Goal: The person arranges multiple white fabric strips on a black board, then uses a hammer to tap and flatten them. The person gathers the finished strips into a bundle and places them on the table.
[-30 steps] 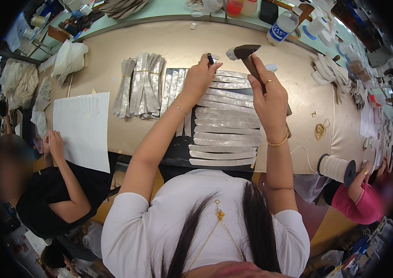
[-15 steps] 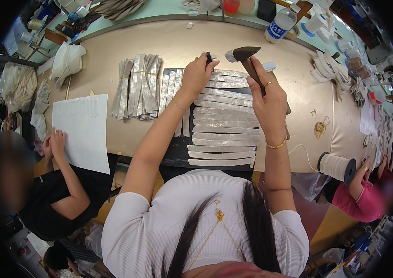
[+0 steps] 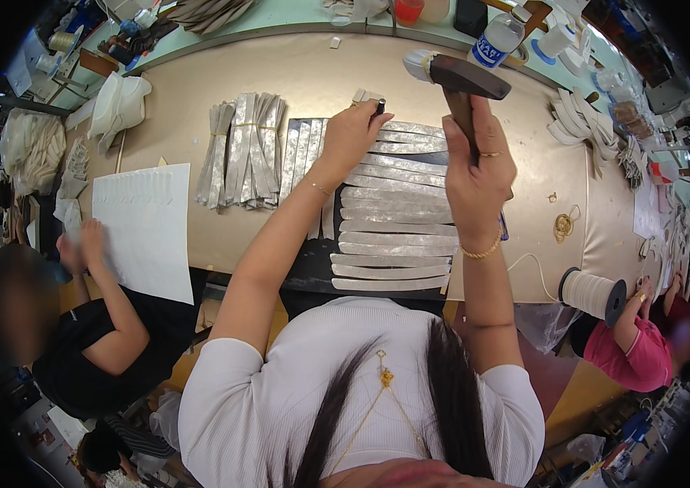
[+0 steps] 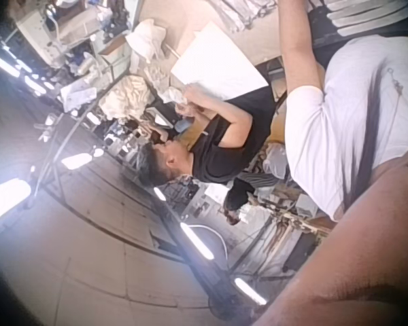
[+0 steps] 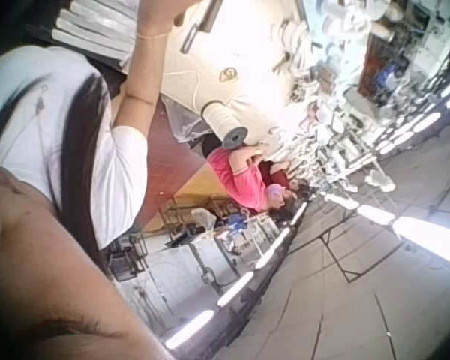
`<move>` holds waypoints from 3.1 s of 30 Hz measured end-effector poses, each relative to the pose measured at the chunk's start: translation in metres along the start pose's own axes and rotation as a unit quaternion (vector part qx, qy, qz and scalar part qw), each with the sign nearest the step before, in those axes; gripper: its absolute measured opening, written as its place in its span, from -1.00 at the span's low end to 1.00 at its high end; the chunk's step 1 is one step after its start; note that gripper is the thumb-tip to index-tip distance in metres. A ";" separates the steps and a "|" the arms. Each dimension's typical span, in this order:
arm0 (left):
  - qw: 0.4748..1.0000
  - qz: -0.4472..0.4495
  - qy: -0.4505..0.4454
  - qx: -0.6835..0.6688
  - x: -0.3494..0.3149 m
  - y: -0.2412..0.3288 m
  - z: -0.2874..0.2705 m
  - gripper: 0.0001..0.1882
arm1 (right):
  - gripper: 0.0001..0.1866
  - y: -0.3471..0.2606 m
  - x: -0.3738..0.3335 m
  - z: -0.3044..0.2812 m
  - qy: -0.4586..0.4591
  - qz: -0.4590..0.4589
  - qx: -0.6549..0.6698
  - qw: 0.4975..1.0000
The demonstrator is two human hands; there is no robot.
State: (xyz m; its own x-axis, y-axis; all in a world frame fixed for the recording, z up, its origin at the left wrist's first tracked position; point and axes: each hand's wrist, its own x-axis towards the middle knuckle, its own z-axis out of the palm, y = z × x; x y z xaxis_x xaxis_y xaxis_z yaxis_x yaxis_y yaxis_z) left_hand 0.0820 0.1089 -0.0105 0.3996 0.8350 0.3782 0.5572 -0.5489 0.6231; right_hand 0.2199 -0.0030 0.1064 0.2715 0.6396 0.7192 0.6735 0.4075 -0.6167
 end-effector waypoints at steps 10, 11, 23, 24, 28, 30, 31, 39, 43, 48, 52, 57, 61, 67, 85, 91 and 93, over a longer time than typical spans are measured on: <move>0.999 -0.002 0.004 0.045 -0.001 -0.003 0.005 -0.68 | -0.51 0.060 -0.020 -0.019 -0.102 0.130 -0.211 0.963; 0.999 0.000 0.011 0.050 -0.001 -0.006 0.008 -0.67 | -0.52 0.071 -0.021 -0.031 -0.079 0.162 -0.227 0.957; 0.993 -0.076 0.010 -0.092 -0.008 0.008 -0.021 -0.66 | -0.55 0.218 -0.077 -0.137 -0.093 0.249 -0.563 0.782; 0.987 -0.111 -0.007 -0.120 -0.014 0.011 -0.028 -0.69 | -0.64 0.213 -0.074 -0.131 -0.086 0.240 -0.531 0.808; 0.951 -0.204 -0.056 -0.226 -0.039 0.016 -0.041 -0.76 | -0.64 0.207 -0.068 -0.095 -0.126 0.156 -0.338 0.920; 0.939 -0.223 -0.061 -0.255 -0.050 0.016 -0.046 -0.80 | -0.60 0.179 -0.059 -0.064 -0.186 0.246 -0.303 0.902; 0.935 -0.230 -0.056 -0.266 -0.052 0.016 -0.045 -0.80 | -0.59 0.175 -0.059 -0.057 -0.198 0.240 -0.316 0.896; 0.908 -0.247 -0.032 -0.337 -0.056 0.022 -0.036 -0.80 | -0.59 0.182 -0.059 -0.047 -0.198 0.247 -0.371 0.873; 0.937 -0.212 -0.041 -0.275 -0.053 0.011 -0.023 -0.82 | -0.57 0.166 -0.049 -0.055 -0.072 0.303 -0.238 0.920; 0.967 -0.176 -0.035 -0.182 -0.054 0.009 -0.018 -0.82 | -0.52 0.108 -0.026 -0.060 0.003 0.386 -0.006 0.922; 0.969 -0.172 -0.048 -0.171 -0.052 0.011 -0.019 -0.81 | -0.50 0.087 -0.022 -0.061 0.010 0.346 0.109 0.932; 0.990 -0.100 -0.047 -0.090 -0.055 0.006 -0.013 -0.78 | -0.55 0.053 -0.023 -0.047 -0.079 0.278 0.029 0.957; 0.996 -0.054 -0.047 -0.057 -0.053 0.016 -0.016 -0.71 | -0.62 0.031 -0.028 -0.029 -0.257 0.103 -0.148 0.949; 0.999 -0.014 -0.030 -0.028 -0.055 0.022 -0.019 -0.76 | -0.65 -0.005 -0.019 -0.024 -0.216 0.070 -0.069 0.972; 0.966 -0.153 -0.026 -0.208 -0.051 0.018 -0.029 -0.66 | -0.63 -0.004 -0.035 -0.031 -0.267 0.154 -0.109 0.945; 0.972 -0.146 -0.055 -0.177 -0.067 0.015 -0.029 -0.71 | -0.62 -0.002 -0.038 -0.031 -0.258 0.165 -0.090 0.948; 0.969 -0.150 -0.052 -0.188 -0.067 0.017 -0.029 -0.73 | -0.62 -0.004 -0.037 -0.031 -0.259 0.162 -0.086 0.948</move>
State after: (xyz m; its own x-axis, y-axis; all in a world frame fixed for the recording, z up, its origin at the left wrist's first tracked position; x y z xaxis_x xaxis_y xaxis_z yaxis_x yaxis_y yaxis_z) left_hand 0.0430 0.0447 -0.0056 0.3436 0.9354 0.0829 0.3629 -0.2137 0.9070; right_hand 0.2283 -0.0486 0.0919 0.1388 0.9654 0.2206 0.7263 0.0523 -0.6854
